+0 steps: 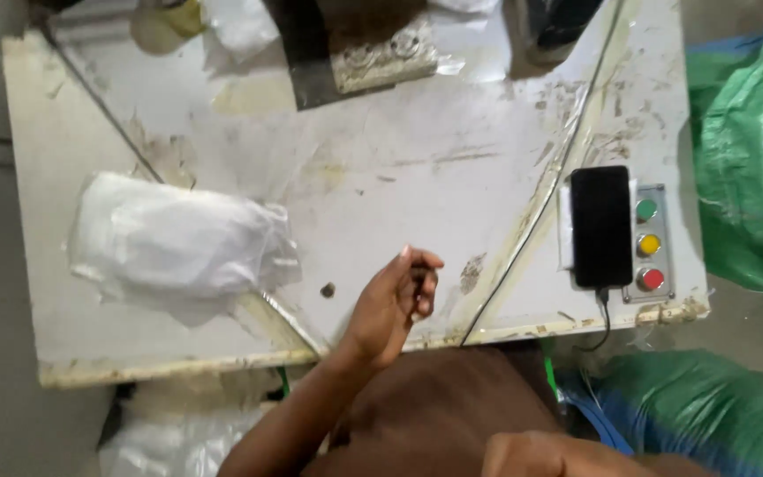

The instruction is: Folding and stacking plastic bags on a factory workbench

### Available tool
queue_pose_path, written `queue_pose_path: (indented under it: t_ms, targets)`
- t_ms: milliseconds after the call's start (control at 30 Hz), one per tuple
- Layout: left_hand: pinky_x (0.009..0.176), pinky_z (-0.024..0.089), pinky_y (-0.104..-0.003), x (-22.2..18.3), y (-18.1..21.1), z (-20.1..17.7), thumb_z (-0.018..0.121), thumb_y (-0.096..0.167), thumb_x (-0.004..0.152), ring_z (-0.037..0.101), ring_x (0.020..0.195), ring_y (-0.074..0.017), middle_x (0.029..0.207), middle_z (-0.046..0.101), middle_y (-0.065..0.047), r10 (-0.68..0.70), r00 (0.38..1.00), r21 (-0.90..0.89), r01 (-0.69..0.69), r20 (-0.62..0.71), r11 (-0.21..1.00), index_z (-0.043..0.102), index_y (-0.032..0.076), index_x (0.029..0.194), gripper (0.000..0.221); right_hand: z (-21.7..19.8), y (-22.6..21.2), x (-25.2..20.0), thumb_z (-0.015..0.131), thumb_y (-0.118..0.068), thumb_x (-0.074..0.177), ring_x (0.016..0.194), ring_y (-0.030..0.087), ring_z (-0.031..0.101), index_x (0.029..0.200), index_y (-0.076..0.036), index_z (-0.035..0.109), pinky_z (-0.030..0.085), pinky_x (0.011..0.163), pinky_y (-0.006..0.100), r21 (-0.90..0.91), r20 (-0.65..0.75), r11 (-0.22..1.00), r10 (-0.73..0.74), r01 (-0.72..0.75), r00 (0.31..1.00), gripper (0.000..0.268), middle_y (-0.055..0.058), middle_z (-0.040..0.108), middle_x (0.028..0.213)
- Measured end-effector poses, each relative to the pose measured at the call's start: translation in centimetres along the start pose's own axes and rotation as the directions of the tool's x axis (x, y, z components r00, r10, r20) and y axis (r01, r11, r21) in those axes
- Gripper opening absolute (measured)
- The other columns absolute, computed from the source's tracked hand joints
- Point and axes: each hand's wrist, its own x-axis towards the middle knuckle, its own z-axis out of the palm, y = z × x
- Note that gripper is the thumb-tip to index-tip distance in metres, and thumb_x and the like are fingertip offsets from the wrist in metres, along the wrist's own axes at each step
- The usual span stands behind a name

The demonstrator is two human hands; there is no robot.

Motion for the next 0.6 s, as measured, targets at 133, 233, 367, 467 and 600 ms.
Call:
queue_pose_path:
  t_ms: [133, 233, 367, 467, 600]
  targets:
    - [0.070, 0.053, -0.034, -1.2, -1.4, -0.4, 0.039, 0.053, 0.107, 0.065, 0.080, -0.0209, 0.098, 0.068, -0.013, -0.164, 0.970, -0.194, 0.199, 0.181, 0.961, 0.064, -0.001, 0.117, 0.060, -1.4, 1.7, 2.9, 0.056, -0.026, 0.103, 0.066, 0.022, 0.059, 0.102, -0.001, 0.065, 0.048, 0.059, 0.033, -0.304, -0.137, 0.949, -0.132, 0.085, 0.982, 0.026, 0.015, 0.062, 0.089]
    - [0.071, 0.058, -0.032, -3.6, -3.7, -1.3, 0.044, 0.054, 0.107, 0.072, 0.079, -0.0194, 0.098, 0.074, -0.010, -0.270, 0.945, -0.354, 0.320, 0.183, 0.879, 0.066, 0.007, 0.120, 0.054, -2.3, 4.7, 5.5, 0.061, -0.013, 0.098, 0.098, 0.023, 0.062, 0.120, -0.005, 0.067, 0.052, 0.082, 0.035, -0.782, -0.093, 0.605, -0.356, 0.153, 0.930, 0.024, 0.011, 0.070, 0.110]
    - [0.044, 0.022, -0.020, -5.8, -3.3, -4.9, 0.057, 0.034, 0.103, 0.043, 0.055, -0.0122, 0.074, 0.054, -0.008, -0.081, 0.982, -0.258, 0.035, -0.169, 0.965, 0.062, 0.007, 0.089, 0.030, -2.9, 5.5, 7.8, 0.066, -0.013, 0.095, 0.120, 0.022, 0.073, 0.125, -0.007, 0.072, 0.055, 0.101, 0.031, -0.782, -0.081, 0.617, -0.234, 0.084, 0.969, 0.032, 0.011, 0.077, 0.127]
    - [0.040, 0.023, -0.022, -12.6, -6.2, -13.8, 0.053, 0.032, 0.103, 0.045, 0.053, -0.0129, 0.072, 0.051, -0.008, 0.005, 0.999, -0.071, -0.001, 0.044, 0.997, 0.056, 0.004, 0.080, 0.036, -2.8, 2.8, 9.3, 0.061, -0.021, 0.097, 0.110, 0.019, 0.076, 0.127, -0.011, 0.073, 0.061, 0.094, 0.033, -0.784, -0.182, 0.619, -0.148, -0.053, 0.972, 0.034, 0.006, 0.078, 0.122]
    - [0.037, 0.038, -0.022, -17.9, -22.3, -38.9, 0.056, 0.039, 0.101, 0.059, 0.056, -0.0183, 0.080, 0.061, -0.013, -0.386, 0.899, -0.490, 0.247, -0.205, 0.836, 0.062, 0.004, 0.100, 0.035, -4.6, 3.6, 10.7, 0.064, -0.021, 0.094, 0.106, 0.018, 0.076, 0.121, -0.011, 0.075, 0.060, 0.092, 0.032, -0.771, -0.222, 0.633, -0.168, -0.068, 0.960, 0.031, 0.006, 0.081, 0.117]
